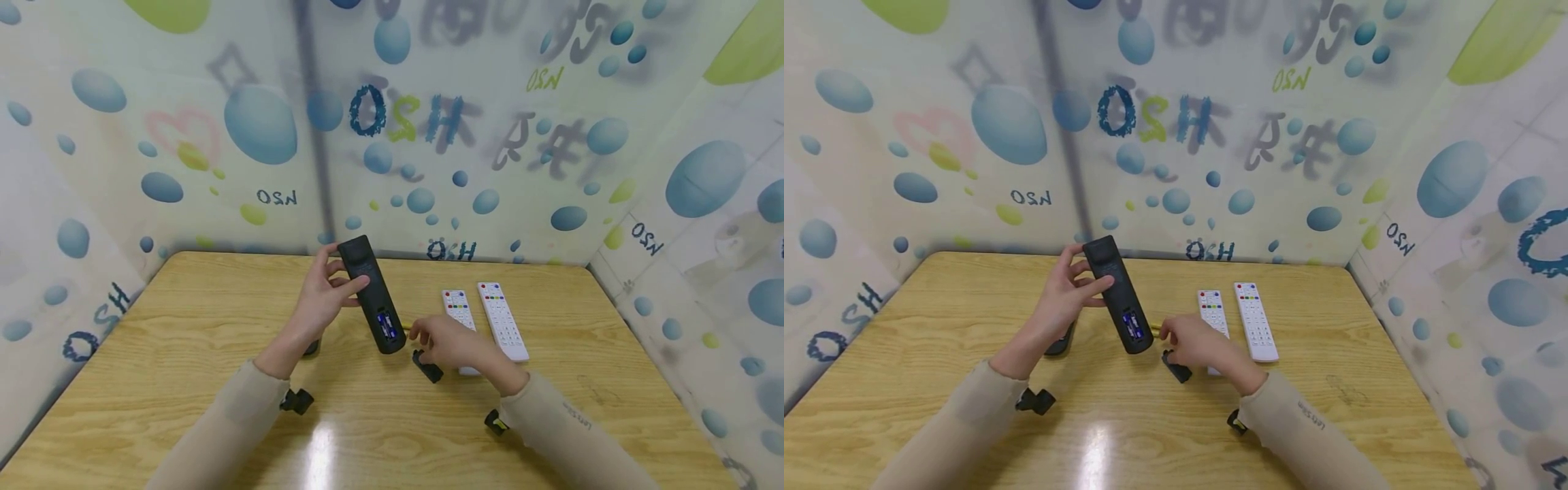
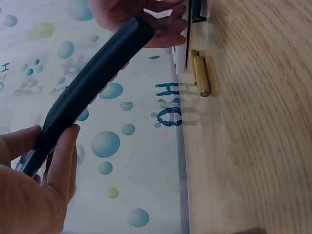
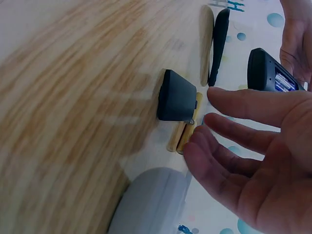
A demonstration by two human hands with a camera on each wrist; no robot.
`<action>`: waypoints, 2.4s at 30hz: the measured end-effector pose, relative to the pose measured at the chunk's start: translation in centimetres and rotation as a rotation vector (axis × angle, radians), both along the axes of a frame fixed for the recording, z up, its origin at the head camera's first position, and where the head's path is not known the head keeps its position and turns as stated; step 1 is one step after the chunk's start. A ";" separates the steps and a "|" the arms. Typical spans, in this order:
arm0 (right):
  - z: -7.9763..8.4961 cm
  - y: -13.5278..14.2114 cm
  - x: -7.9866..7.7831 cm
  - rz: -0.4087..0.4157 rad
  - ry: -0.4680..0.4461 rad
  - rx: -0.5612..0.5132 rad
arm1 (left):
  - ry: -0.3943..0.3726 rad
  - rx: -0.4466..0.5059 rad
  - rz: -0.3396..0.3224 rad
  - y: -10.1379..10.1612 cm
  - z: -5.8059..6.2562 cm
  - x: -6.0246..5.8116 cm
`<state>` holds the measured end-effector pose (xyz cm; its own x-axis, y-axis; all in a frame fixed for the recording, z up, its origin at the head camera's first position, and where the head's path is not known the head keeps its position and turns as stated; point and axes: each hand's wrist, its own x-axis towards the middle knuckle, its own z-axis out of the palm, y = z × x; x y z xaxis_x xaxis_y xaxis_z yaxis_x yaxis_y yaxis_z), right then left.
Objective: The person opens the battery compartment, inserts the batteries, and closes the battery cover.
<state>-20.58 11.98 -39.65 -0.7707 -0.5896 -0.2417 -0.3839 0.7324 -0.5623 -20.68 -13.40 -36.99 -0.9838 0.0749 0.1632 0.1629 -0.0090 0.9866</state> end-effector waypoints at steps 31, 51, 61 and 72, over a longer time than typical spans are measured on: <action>-0.2 0.6 -0.3 0.050 0.008 -0.140 | -0.032 -0.024 0.002 0.0 -0.3 -0.1; 1.5 1.4 0.0 0.008 0.052 -0.449 | -0.041 -0.022 -0.014 0.0 -0.6 -0.3; 2.0 0.9 0.2 -0.036 0.061 -0.595 | -0.041 -0.019 -0.042 0.2 -0.7 -0.4; 2.2 0.2 0.7 -0.004 0.087 -0.667 | -0.056 -0.009 -0.071 0.4 -0.4 -0.2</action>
